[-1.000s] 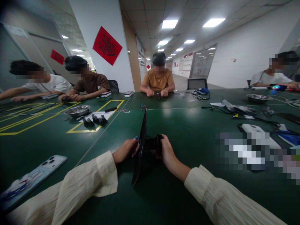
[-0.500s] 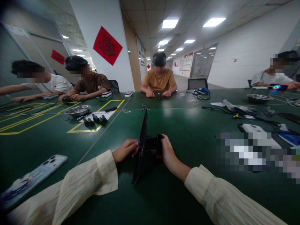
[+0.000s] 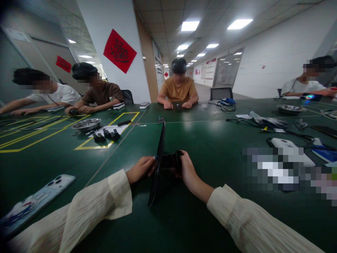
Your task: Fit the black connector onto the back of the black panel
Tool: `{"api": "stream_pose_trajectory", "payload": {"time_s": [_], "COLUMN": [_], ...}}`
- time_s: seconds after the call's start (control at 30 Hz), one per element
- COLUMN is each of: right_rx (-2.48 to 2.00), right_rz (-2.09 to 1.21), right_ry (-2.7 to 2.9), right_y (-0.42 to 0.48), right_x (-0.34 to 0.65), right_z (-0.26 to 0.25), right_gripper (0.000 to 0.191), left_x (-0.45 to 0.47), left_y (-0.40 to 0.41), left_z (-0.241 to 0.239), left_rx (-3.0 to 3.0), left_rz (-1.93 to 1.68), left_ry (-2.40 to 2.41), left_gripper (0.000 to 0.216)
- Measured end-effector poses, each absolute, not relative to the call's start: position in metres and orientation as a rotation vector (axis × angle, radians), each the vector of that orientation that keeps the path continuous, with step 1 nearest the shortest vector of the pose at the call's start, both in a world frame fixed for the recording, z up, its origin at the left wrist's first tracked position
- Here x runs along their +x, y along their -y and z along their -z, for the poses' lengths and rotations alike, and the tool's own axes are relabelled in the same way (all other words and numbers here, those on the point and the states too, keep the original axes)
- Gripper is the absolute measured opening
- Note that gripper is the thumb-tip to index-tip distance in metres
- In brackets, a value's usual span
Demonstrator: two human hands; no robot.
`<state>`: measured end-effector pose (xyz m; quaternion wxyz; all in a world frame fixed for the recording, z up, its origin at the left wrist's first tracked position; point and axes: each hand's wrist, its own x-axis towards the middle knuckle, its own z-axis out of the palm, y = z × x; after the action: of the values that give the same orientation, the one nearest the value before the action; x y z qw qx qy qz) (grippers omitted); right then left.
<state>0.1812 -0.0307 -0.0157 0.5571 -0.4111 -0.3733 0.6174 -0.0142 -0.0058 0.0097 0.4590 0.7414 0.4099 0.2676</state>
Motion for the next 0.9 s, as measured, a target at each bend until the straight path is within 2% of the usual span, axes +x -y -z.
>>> {"api": "stream_pose_trajectory", "payload": {"time_s": [0.63,0.9], "right_rx": [-0.968,-0.966], "right_rz": [-1.46,-1.459], "right_ry": [0.873,0.885], "right_y": [0.0314,0.0305], "right_x": [0.1806,0.1812], "right_z": [0.0138,0.0155], "right_gripper": [0.032,0.033], "left_x": [-0.0168,-0.0136], "left_y": [0.0047,0.0077], "left_z": [-0.0089,-0.0094], "left_rx": [1.881,1.917], "left_rz": [-0.63,-0.669], "left_ry": [-0.925,-1.011], "left_gripper": [0.042,0.049]}}
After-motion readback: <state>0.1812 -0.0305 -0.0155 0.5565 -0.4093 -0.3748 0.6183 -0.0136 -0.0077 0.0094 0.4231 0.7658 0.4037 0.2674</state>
